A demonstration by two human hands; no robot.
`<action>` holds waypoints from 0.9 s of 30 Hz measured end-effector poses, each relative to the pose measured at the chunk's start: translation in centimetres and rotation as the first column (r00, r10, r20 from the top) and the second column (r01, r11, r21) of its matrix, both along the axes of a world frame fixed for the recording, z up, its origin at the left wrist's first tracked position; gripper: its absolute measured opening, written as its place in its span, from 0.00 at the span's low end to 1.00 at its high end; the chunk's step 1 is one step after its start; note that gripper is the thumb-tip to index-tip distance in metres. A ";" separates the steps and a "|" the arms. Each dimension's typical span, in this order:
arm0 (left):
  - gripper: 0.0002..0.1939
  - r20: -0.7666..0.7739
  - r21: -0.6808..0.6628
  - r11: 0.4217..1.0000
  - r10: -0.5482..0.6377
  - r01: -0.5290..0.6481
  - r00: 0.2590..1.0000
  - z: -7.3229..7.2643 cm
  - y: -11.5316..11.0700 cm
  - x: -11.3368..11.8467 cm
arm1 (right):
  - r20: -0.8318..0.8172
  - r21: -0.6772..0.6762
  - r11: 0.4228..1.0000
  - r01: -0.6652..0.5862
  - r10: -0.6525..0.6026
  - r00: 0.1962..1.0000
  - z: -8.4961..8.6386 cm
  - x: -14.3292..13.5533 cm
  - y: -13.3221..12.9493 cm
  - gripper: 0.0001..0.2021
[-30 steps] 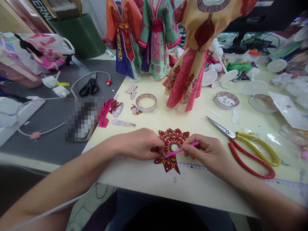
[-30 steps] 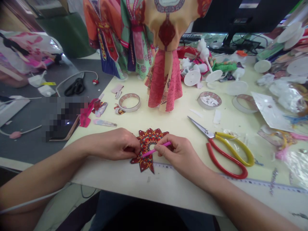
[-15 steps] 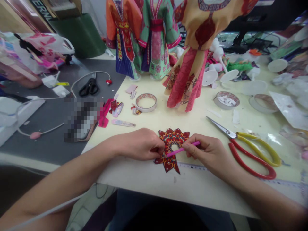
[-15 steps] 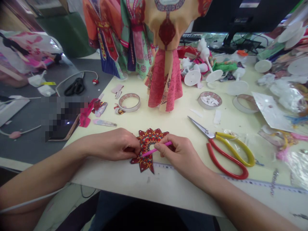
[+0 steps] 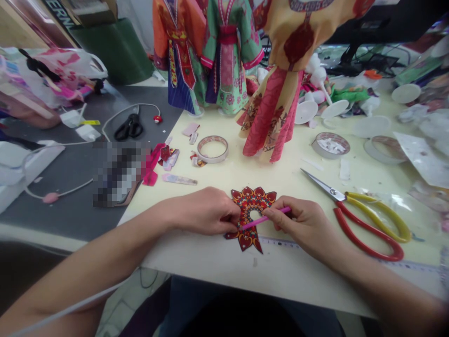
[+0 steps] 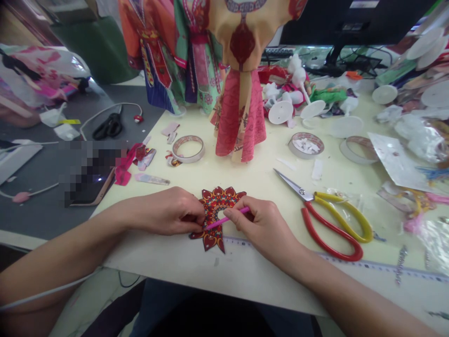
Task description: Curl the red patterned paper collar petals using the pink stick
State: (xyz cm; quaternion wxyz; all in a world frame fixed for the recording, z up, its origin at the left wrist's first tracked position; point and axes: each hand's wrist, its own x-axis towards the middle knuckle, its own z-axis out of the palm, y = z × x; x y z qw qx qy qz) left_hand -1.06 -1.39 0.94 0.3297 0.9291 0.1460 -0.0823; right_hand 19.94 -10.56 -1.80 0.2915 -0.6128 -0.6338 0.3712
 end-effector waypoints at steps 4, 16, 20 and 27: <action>0.08 -0.009 0.019 1.000 0.009 -0.009 1.000 0.0 -0.1 0.0 | 0.014 0.001 1.000 0.002 -0.002 1.000 0.0 0.1 0.1 0.15; 0.07 -0.023 0.044 0.999 0.025 -0.024 0.999 0.3 -0.3 -0.2 | 0.028 -0.012 1.000 -0.014 0.014 1.000 0.8 0.2 0.0 0.13; 0.06 -0.025 0.033 0.999 0.041 -0.040 0.999 0.2 -0.4 -0.2 | 0.011 -0.001 0.999 -0.032 0.032 0.999 0.5 0.2 0.0 0.12; 0.07 -0.037 0.065 0.997 0.051 -0.049 0.998 0.5 -0.9 0.0 | 0.051 0.015 0.999 -0.047 0.046 0.998 1.3 -0.1 -0.1 0.08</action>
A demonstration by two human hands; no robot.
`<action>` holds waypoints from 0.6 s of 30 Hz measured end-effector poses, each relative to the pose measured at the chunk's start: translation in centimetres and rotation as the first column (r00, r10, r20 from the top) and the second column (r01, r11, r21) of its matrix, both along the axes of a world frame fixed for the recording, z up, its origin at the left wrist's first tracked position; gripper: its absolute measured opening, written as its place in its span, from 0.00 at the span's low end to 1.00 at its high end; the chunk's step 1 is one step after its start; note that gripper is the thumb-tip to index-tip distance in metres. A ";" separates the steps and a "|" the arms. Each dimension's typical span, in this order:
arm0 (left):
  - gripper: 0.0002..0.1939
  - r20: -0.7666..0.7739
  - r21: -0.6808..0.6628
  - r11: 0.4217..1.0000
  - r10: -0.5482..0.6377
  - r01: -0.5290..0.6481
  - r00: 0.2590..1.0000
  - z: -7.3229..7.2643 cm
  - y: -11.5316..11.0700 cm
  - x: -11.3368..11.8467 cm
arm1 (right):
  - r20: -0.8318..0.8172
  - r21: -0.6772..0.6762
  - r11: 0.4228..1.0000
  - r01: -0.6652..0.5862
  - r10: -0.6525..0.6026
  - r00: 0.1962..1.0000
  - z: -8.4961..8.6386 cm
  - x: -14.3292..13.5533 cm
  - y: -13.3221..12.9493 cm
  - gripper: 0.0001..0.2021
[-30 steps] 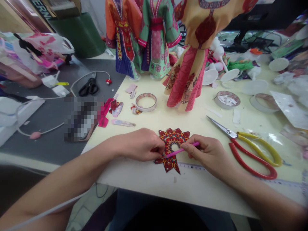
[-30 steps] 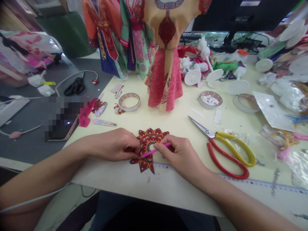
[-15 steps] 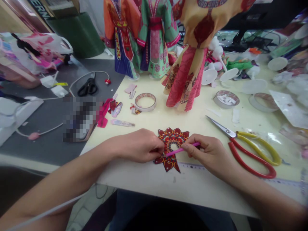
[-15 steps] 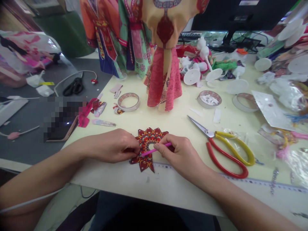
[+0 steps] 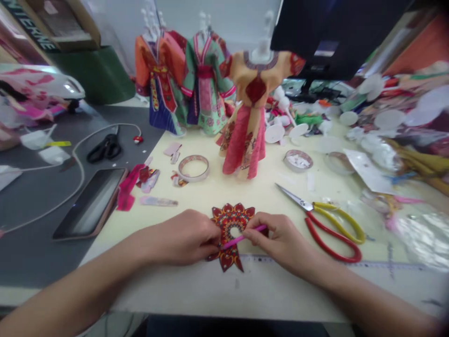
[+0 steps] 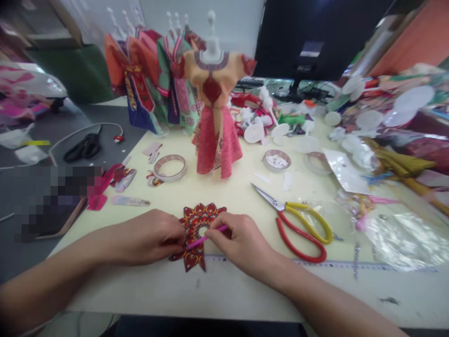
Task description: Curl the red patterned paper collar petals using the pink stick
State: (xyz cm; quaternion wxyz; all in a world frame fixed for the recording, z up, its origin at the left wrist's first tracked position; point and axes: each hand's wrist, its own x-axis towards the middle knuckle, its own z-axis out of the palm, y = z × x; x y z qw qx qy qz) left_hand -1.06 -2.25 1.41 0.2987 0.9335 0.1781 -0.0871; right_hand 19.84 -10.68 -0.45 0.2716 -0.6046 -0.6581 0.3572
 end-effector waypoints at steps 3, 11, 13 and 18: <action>0.08 0.020 0.021 1.000 -0.005 0.005 1.000 -0.1 0.0 0.1 | -0.027 -0.005 1.000 -0.020 0.020 0.999 0.4 -0.1 0.0 0.07; 0.08 0.007 -0.008 1.000 0.017 -0.017 1.000 -0.1 -0.2 0.3 | -0.067 0.004 0.999 -0.050 0.050 0.996 0.4 0.0 -0.3 0.03; 0.07 0.003 0.010 1.000 0.022 -0.022 1.000 -0.1 -0.2 0.4 | -0.071 0.017 0.997 -0.069 0.070 0.995 0.7 0.0 -0.3 0.03; 0.08 -0.003 0.050 0.999 0.011 -0.010 1.000 0.0 -0.2 0.4 | -0.072 0.072 0.994 -0.081 0.086 0.994 1.0 0.5 -0.3 0.03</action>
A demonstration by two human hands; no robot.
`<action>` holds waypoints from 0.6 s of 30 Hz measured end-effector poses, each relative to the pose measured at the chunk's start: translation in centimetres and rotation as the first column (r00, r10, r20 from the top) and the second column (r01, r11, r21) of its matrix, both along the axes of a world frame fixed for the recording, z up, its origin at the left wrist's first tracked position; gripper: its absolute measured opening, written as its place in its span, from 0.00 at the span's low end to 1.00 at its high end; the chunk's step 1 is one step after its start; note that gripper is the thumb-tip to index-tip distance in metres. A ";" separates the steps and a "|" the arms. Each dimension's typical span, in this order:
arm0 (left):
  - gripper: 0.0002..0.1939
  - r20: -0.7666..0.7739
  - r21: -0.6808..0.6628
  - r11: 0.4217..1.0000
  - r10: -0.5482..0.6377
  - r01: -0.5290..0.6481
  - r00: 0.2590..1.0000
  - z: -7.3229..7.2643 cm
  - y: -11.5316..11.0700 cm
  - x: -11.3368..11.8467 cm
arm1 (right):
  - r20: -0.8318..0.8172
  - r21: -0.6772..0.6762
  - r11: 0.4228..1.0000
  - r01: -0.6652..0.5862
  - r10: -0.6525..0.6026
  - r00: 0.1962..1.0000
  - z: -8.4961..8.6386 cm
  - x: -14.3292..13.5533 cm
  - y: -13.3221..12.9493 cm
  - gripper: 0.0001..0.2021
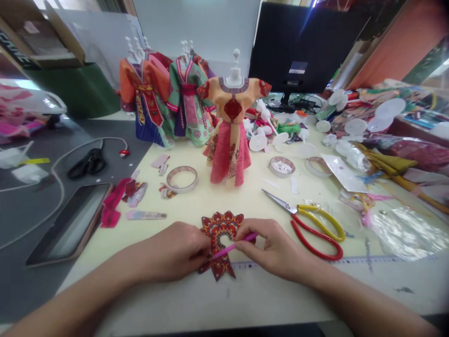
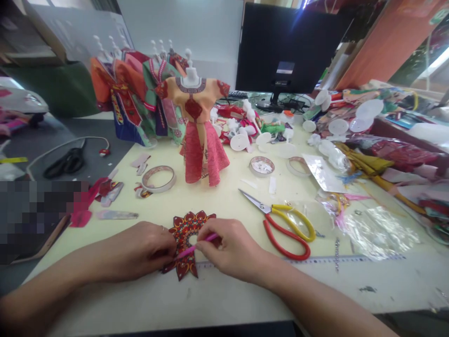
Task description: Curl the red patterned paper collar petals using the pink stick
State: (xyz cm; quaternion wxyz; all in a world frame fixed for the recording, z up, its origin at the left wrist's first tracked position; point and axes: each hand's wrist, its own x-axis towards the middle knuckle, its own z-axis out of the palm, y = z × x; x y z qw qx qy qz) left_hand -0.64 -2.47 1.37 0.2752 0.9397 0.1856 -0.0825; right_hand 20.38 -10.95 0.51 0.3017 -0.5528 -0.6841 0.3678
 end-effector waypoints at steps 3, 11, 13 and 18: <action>0.07 -0.019 0.014 1.000 -0.011 0.011 1.000 0.1 0.0 -0.1 | -0.008 0.048 0.999 0.022 -0.021 1.000 0.0 0.5 0.0 0.05; 0.06 0.039 0.013 0.999 -0.035 0.035 0.999 0.3 0.2 -0.5 | 0.046 -0.003 1.000 0.029 -0.029 0.999 -0.3 1.1 0.3 0.08; 0.06 0.052 0.016 0.999 -0.043 0.042 0.998 0.4 0.3 -0.6 | 0.022 -0.024 0.999 0.035 -0.034 0.999 -0.4 1.3 0.4 0.08; 0.06 0.073 -0.004 1.000 -0.018 0.018 0.997 0.5 0.6 -0.8 | -0.022 -0.096 0.993 0.069 -0.072 0.997 -0.2 1.7 0.7 0.09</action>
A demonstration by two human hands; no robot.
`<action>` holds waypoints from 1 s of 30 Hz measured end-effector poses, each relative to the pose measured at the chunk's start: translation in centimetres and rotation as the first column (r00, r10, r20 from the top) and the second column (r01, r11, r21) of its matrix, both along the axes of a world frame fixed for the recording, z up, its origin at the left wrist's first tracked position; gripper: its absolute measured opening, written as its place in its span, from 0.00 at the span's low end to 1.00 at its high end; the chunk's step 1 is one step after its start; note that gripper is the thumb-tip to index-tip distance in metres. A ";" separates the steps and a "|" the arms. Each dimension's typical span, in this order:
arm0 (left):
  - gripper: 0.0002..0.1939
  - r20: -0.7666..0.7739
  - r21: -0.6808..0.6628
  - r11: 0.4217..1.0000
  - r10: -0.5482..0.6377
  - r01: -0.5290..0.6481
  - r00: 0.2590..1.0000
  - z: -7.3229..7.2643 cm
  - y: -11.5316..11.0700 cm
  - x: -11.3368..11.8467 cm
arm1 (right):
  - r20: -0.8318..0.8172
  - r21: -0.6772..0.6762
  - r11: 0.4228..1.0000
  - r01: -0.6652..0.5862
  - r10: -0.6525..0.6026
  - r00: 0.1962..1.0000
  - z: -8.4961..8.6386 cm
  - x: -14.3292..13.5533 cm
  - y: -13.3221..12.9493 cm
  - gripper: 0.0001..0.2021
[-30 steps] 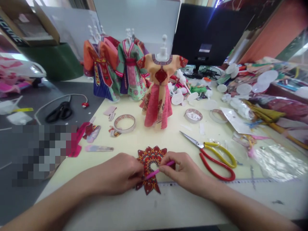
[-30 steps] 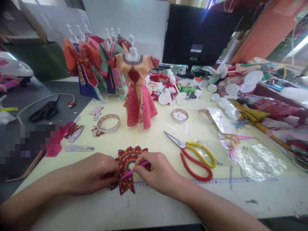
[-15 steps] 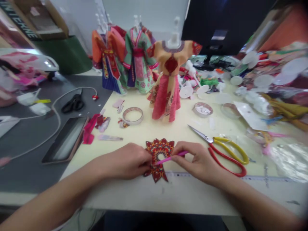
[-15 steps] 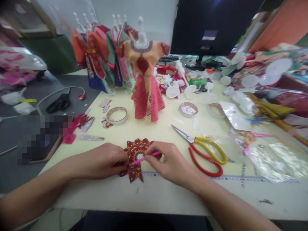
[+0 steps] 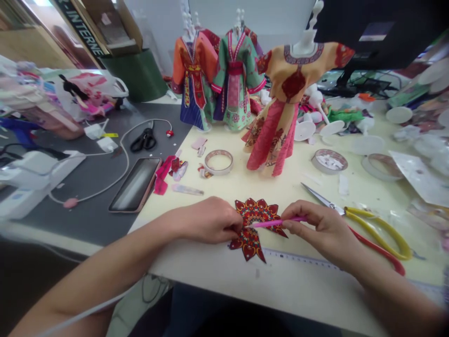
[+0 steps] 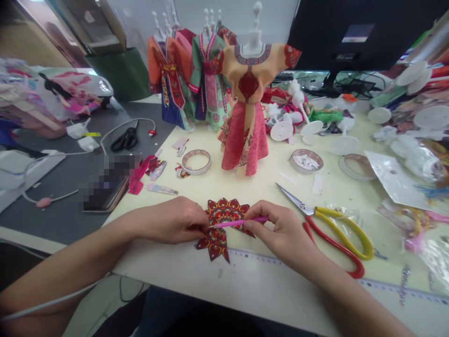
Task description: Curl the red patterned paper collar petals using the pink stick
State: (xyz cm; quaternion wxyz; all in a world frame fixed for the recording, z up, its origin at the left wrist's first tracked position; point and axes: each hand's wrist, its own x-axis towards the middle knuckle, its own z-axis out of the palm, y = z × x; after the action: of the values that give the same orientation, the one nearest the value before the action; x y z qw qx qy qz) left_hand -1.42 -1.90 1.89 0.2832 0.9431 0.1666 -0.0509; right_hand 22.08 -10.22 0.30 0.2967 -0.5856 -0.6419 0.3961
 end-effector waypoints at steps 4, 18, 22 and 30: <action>0.06 0.042 -0.050 0.994 0.096 -0.093 0.995 0.3 0.2 0.0 | 0.000 -0.018 1.000 0.012 -0.012 1.000 0.2 0.1 0.1 0.09; 0.06 0.267 0.008 0.991 0.128 -0.135 0.955 -0.7 0.2 0.4 | -0.028 -0.015 1.000 0.027 -0.027 0.999 0.0 0.0 0.2 0.08; 0.07 0.259 0.026 0.993 0.103 -0.113 0.960 -0.7 0.2 0.5 | -0.020 -0.031 0.999 0.035 -0.036 0.999 0.3 -0.1 0.1 0.08; 0.09 0.251 0.032 0.993 0.103 -0.115 0.962 -0.8 0.2 0.4 | -0.008 -0.042 0.998 0.053 -0.053 0.999 0.5 -0.2 0.0 0.08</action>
State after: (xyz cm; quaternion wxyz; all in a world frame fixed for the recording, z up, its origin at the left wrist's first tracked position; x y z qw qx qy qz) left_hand -0.98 -1.71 1.10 0.2821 0.9378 0.1826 0.0874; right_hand 21.91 -10.20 0.76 0.2977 -0.6066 -0.6165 0.4042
